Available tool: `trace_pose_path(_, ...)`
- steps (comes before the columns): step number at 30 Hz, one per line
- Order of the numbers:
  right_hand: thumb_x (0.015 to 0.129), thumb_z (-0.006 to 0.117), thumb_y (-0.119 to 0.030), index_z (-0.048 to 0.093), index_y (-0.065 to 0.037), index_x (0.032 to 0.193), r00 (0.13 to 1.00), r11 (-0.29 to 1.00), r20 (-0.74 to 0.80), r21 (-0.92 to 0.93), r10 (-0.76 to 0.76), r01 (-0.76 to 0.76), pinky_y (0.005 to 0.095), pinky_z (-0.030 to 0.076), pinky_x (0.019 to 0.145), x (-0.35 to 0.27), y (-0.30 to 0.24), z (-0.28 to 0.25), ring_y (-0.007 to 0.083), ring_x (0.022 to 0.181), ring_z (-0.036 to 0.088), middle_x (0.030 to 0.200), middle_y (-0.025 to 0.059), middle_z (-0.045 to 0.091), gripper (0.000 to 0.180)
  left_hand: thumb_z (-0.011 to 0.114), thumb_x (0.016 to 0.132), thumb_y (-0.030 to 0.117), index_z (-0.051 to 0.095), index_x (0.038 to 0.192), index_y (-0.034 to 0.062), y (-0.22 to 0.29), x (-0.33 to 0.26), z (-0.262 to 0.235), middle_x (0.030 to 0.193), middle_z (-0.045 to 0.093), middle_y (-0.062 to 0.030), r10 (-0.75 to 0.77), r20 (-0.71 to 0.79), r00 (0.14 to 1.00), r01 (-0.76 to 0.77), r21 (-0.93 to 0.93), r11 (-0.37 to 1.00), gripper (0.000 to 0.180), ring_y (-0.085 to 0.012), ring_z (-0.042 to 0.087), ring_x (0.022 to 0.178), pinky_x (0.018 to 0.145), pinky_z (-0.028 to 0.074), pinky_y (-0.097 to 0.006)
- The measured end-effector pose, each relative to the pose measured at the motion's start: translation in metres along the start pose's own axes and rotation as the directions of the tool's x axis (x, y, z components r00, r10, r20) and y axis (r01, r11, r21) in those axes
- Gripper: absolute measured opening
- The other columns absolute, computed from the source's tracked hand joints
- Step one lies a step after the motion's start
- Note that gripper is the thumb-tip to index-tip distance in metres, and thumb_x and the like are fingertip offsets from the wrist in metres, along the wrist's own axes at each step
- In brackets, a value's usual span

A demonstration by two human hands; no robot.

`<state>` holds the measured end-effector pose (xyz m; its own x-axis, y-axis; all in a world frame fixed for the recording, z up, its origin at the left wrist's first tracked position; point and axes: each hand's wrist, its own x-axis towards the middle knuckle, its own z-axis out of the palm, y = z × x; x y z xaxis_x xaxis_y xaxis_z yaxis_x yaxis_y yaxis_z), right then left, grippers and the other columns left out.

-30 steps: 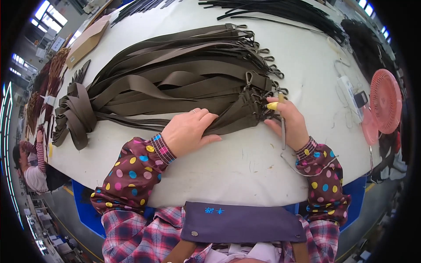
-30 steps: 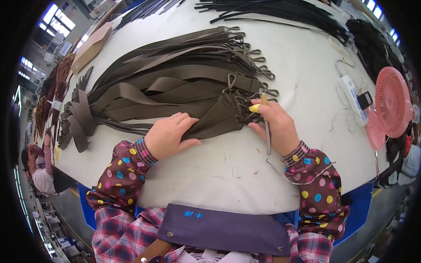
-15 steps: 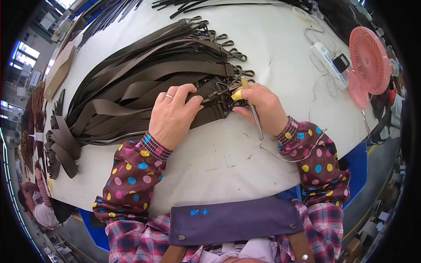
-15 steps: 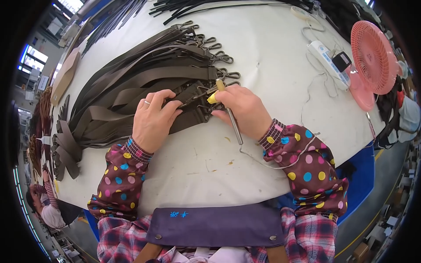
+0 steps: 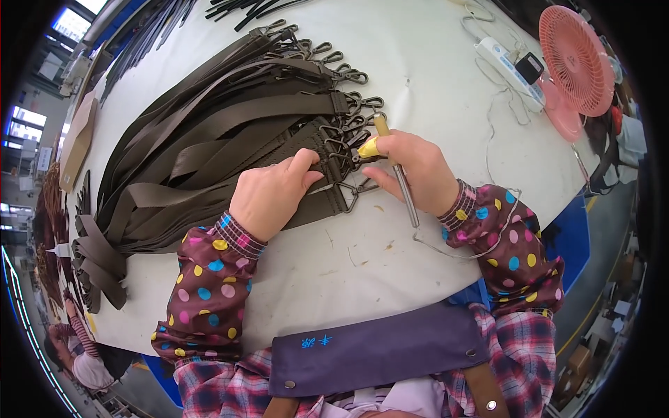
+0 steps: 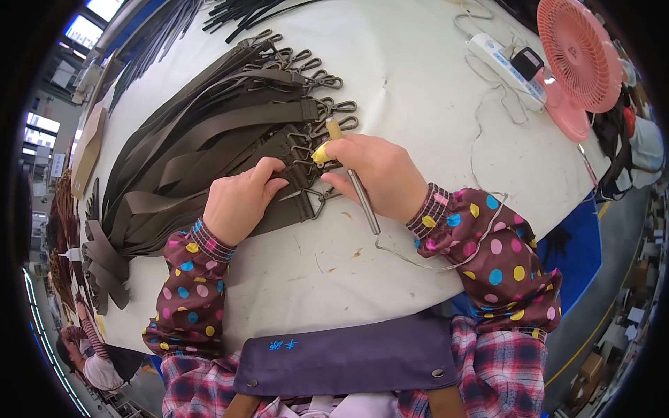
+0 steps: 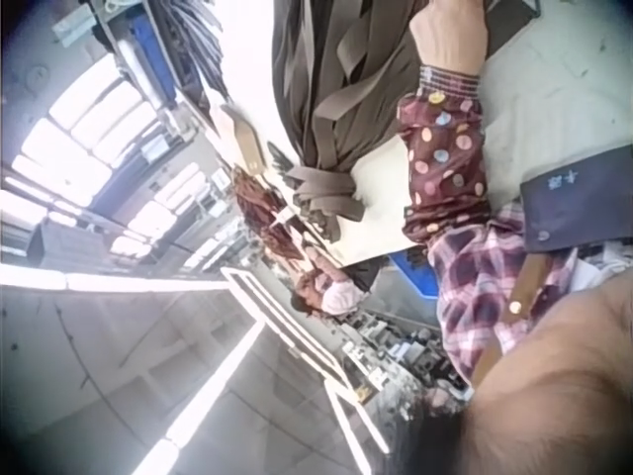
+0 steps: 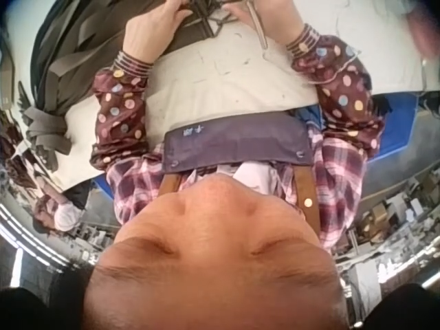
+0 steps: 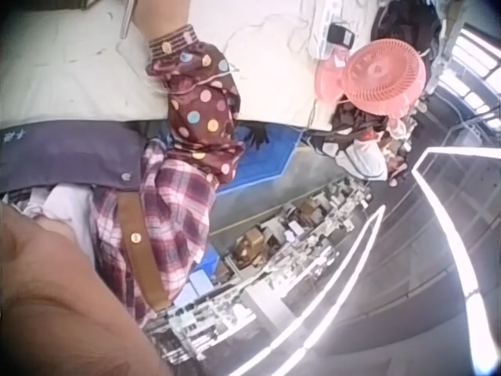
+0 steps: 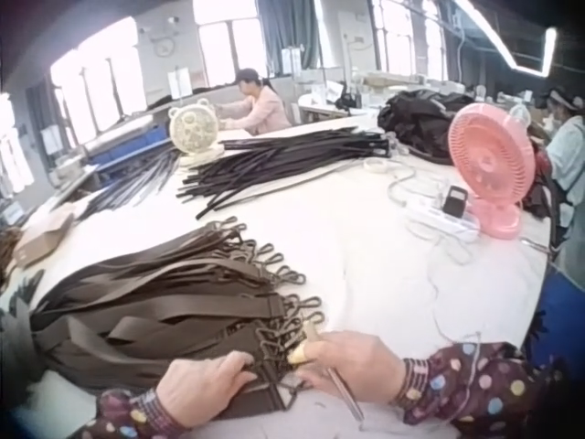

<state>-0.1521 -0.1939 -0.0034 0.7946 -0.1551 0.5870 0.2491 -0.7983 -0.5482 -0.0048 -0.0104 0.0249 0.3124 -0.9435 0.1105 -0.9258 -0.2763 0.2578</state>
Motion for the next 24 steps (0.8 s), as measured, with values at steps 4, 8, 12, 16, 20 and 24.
trace_pose_path(4, 0.071, 0.077, -0.008, 0.054, -0.007, 0.098, 0.982, 0.999, 0.184, -0.026, 0.051, -0.047, 0.0337, 0.049, 0.063, -0.018, -0.006, -0.008, 0.0291, 0.074, 0.061, 0.088, 0.0109, 0.062, 0.035, 0.066, 0.082, 0.029, 0.056, 0.114, 0.0168, 0.003, -0.011, 0.009, 0.108, 0.056, -0.004, 0.16, -0.221, 0.962, -0.161, 0.01, 0.987, 0.036, -0.0225, 0.059, 0.089, 0.069, 0.048, -0.032)
trace_pose_path(8, 0.072, 0.075, -0.005, 0.054, -0.007, 0.098, 0.972, 0.998, 0.226, -0.004, 0.06, -0.061, 0.0338, 0.052, 0.068, -0.024, -0.008, -0.011, 0.0299, 0.082, 0.062, 0.097, 0.0117, 0.063, 0.033, 0.071, 0.074, 0.038, 0.056, 0.119, 0.0183, 0.012, -0.036, 0.001, 0.123, 0.049, -0.0012, 0.16, 0.016, 0.987, -0.16, 0.136, 0.978, 0.051, -0.0217, 0.05, 0.106, 0.091, 0.037, -0.037)
trace_pose_path(12, 0.074, 0.07, 0.001, 0.054, -0.006, 0.098, 0.979, 1.0, 0.201, -0.004, 0.028, -0.028, 0.0332, 0.054, 0.077, -0.019, -0.007, -0.003, 0.03, 0.091, 0.064, 0.107, 0.0127, 0.063, 0.029, 0.075, 0.069, 0.032, 0.057, 0.121, 0.018, -0.002, -0.037, -0.002, 0.134, 0.046, -0.0046, 0.125, 0.009, 0.992, -0.125, 0.006, 0.992, 0.057, -0.0261, 0.046, 0.115, 0.096, 0.033, -0.039)
trace_pose_path(16, 0.078, 0.067, -0.004, 0.052, -0.01, 0.103, 0.978, 1.0, 0.207, -0.006, 0.005, -0.004, 0.0339, 0.054, 0.071, -0.014, 0.007, 0.006, 0.0267, 0.091, 0.064, 0.11, 0.0089, 0.062, 0.029, 0.074, 0.073, 0.027, 0.057, 0.118, 0.0181, -0.009, -0.027, 0.003, 0.136, 0.046, -0.005, 0.141, -0.032, 0.99, -0.138, 0.087, 0.987, 0.05, -0.0265, 0.043, 0.124, 0.104, 0.027, -0.046)
trace_pose_path(20, 0.077, 0.069, 0.002, 0.053, -0.005, 0.1, 0.978, 0.998, 0.203, -0.041, 0.047, -0.039, 0.0323, 0.054, 0.079, -0.006, 0.015, 0.007, 0.028, 0.095, 0.064, 0.11, 0.0107, 0.064, 0.029, 0.072, 0.076, 0.027, 0.055, 0.117, 0.0172, -0.008, -0.016, 0.013, 0.138, 0.045, -0.0038, 0.127, -0.073, 0.989, -0.122, 0.066, 0.99, 0.046, -0.0255, 0.042, 0.127, 0.107, 0.024, -0.049)
trace_pose_path(24, 0.078, 0.069, -0.001, 0.054, -0.005, 0.103, 0.988, 1.0, 0.151, -0.021, 0.02, -0.017, 0.0324, 0.053, 0.082, 0.007, 0.038, 0.014, 0.0281, 0.097, 0.064, 0.11, 0.0111, 0.064, 0.029, 0.067, 0.082, 0.035, 0.051, 0.119, 0.0197, -0.016, 0.0, 0.022, 0.14, 0.044, -0.0009, 0.096, -0.12, 0.988, -0.085, 0.091, 0.992, 0.043, -0.0219, 0.039, 0.131, 0.107, 0.024, -0.053)
